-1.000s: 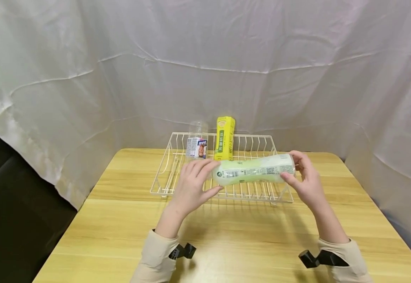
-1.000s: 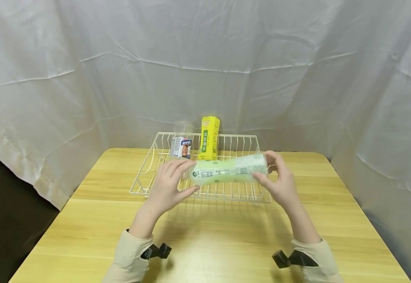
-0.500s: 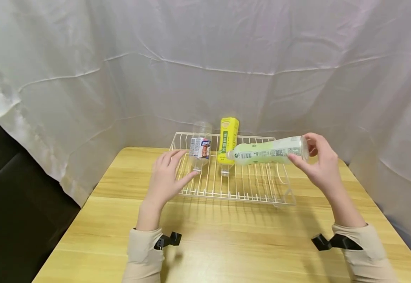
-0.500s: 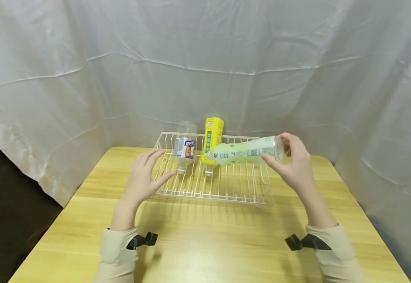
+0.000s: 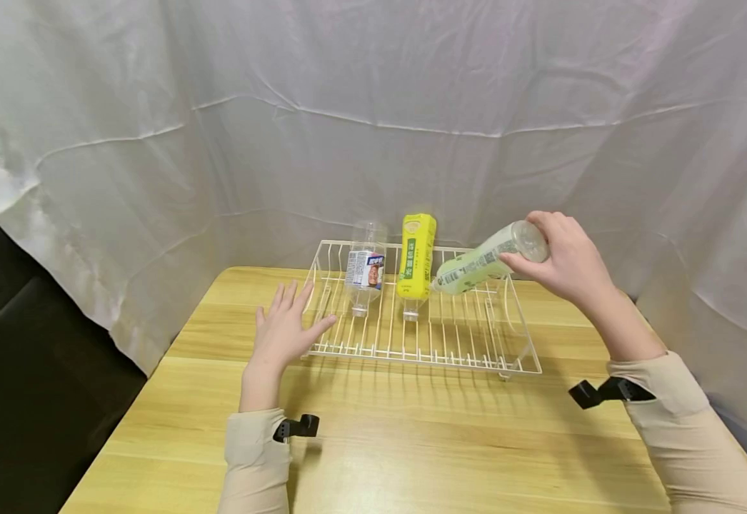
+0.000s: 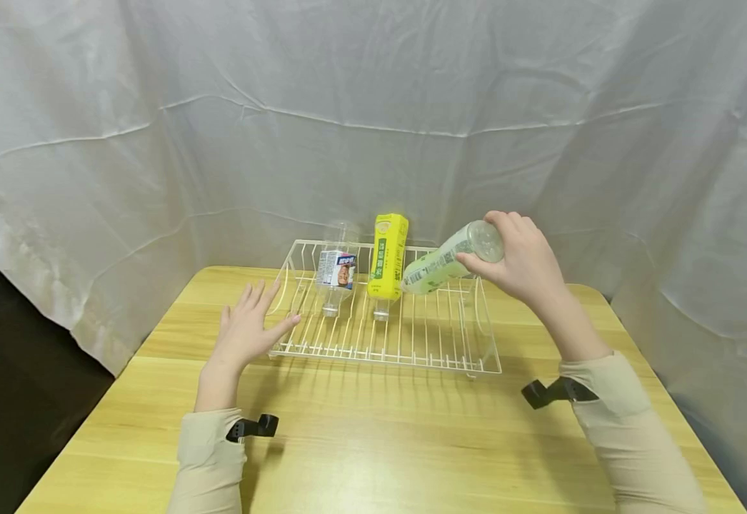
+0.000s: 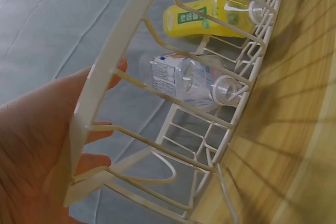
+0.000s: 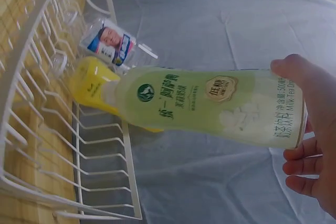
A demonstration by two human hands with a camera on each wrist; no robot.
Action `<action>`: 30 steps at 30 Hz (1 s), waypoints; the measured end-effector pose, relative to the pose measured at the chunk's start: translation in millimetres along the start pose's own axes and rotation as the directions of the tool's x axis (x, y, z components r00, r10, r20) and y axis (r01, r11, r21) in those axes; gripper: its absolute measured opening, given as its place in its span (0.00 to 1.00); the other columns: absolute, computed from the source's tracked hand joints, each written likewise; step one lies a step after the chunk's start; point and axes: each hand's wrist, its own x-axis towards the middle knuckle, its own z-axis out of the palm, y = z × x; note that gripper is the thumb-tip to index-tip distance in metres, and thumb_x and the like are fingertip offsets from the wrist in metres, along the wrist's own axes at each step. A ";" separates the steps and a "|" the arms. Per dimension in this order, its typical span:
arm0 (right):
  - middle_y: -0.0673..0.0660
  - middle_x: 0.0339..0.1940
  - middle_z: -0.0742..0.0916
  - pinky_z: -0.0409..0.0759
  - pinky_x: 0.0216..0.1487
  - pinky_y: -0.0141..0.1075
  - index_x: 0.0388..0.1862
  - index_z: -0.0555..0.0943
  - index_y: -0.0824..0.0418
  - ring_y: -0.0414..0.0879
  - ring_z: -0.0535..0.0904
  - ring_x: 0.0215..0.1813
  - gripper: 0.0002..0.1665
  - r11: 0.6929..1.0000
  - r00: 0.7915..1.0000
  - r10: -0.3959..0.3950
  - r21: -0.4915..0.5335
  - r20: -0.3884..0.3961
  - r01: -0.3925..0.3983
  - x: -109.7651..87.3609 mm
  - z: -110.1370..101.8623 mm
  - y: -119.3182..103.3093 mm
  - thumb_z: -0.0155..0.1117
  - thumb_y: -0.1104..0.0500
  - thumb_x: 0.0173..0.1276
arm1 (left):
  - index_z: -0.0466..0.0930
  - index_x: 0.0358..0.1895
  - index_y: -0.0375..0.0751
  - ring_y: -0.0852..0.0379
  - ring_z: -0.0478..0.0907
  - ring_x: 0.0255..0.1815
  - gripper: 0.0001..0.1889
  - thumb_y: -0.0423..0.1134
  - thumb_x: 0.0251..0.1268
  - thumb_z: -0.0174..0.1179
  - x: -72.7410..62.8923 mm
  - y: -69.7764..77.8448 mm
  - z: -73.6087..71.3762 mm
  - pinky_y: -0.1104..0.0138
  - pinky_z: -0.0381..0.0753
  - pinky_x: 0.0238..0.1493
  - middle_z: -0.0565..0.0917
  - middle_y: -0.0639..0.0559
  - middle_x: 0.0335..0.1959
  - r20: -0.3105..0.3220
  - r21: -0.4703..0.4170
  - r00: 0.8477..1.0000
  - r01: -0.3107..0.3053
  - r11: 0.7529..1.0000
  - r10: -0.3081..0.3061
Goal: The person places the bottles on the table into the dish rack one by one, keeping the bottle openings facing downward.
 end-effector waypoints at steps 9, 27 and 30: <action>0.67 0.48 0.82 0.73 0.44 0.53 0.56 0.75 0.68 0.61 0.74 0.48 0.40 0.994 0.992 -0.017 -0.106 0.125 0.031 24.2 3.1 3.2 0.69 0.38 0.57 | 0.45 0.79 0.60 0.42 0.34 0.82 0.46 0.76 0.61 0.43 1.5 -4.6 5.5 0.31 0.30 0.72 0.42 0.46 0.81 0.048 -0.030 0.999 0.025 0.999 -0.024; 0.65 0.46 0.82 0.75 0.48 0.56 0.55 0.76 0.65 0.61 0.76 0.49 0.41 0.983 0.949 0.006 -0.174 0.316 0.052 44.7 13.5 3.6 0.64 0.32 0.59 | 0.45 0.79 0.61 0.42 0.35 0.82 0.49 0.81 0.57 0.40 1.3 -5.1 5.5 0.32 0.32 0.73 0.41 0.46 0.81 0.057 -0.049 0.998 0.029 0.998 -0.026; 0.65 0.47 0.82 0.75 0.50 0.57 0.56 0.76 0.65 0.62 0.76 0.50 0.42 0.984 0.943 0.017 -0.173 0.332 0.043 47.3 12.7 3.9 0.64 0.32 0.59 | 0.44 0.79 0.61 0.42 0.35 0.82 0.49 0.80 0.57 0.40 1.4 -4.3 4.6 0.32 0.32 0.73 0.41 0.46 0.81 0.061 -0.046 0.998 0.028 0.999 -0.025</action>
